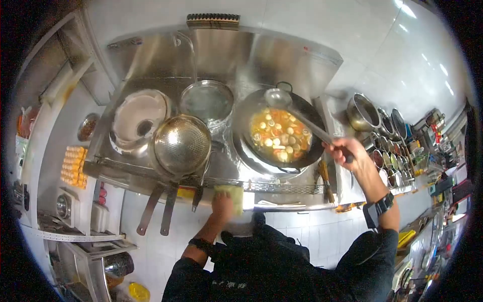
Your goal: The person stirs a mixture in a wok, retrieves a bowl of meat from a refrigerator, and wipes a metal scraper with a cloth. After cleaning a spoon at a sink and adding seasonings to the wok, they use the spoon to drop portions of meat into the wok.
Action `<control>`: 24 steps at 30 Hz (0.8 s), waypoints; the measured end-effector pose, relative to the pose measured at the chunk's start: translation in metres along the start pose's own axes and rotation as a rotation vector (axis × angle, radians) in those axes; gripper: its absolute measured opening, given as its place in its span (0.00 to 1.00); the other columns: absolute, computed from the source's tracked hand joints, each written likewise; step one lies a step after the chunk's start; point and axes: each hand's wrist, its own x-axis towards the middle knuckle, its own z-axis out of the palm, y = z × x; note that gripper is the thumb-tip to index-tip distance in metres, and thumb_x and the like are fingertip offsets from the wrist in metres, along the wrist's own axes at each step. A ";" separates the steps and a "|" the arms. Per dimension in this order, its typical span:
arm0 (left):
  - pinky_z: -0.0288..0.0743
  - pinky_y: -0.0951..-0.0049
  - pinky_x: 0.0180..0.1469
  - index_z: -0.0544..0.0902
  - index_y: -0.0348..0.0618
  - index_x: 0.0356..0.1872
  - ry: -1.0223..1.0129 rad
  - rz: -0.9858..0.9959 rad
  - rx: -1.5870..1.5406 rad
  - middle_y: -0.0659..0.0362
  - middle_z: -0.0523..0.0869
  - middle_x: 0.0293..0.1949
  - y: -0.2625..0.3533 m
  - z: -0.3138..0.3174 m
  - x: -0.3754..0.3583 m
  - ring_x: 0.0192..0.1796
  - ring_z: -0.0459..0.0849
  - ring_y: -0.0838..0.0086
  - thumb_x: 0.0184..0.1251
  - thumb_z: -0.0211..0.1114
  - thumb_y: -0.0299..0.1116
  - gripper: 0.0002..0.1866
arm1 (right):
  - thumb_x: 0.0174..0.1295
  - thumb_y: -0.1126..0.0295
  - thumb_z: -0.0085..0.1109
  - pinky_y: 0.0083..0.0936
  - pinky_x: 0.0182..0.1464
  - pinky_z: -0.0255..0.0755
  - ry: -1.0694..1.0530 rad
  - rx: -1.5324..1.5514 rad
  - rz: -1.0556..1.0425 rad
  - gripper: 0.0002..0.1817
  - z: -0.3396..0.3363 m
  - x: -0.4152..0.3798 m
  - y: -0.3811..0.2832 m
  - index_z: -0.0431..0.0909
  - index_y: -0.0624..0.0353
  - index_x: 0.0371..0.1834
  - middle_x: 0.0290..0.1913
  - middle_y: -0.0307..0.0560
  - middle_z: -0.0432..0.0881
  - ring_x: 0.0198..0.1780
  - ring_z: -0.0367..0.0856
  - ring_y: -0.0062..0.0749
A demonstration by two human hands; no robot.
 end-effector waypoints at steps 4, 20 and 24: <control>0.66 0.56 0.57 0.76 0.34 0.45 0.005 0.026 -0.016 0.48 0.77 0.47 -0.004 -0.003 0.002 0.57 0.70 0.53 0.48 0.60 0.32 0.21 | 0.52 0.77 0.51 0.18 0.11 0.62 0.299 -0.307 -0.084 0.05 -0.012 -0.028 0.031 0.72 0.69 0.29 0.20 0.47 0.74 0.13 0.70 0.23; 0.72 0.59 0.42 0.79 0.38 0.38 0.291 0.022 0.067 0.54 0.77 0.38 0.000 0.017 -0.004 0.43 0.75 0.59 0.46 0.59 0.36 0.17 | 0.44 0.75 0.54 0.46 0.47 0.69 0.147 -1.839 -0.943 0.23 0.157 0.045 -0.033 0.70 0.66 0.49 0.37 0.66 0.77 0.43 0.75 0.59; 0.73 0.61 0.40 0.79 0.40 0.32 0.391 0.029 0.078 0.54 0.77 0.35 -0.007 0.037 0.003 0.40 0.76 0.59 0.45 0.59 0.34 0.12 | 0.46 0.74 0.53 0.36 0.32 0.74 0.048 -1.501 -0.867 0.22 0.195 0.109 -0.072 0.71 0.69 0.48 0.29 0.60 0.79 0.27 0.80 0.44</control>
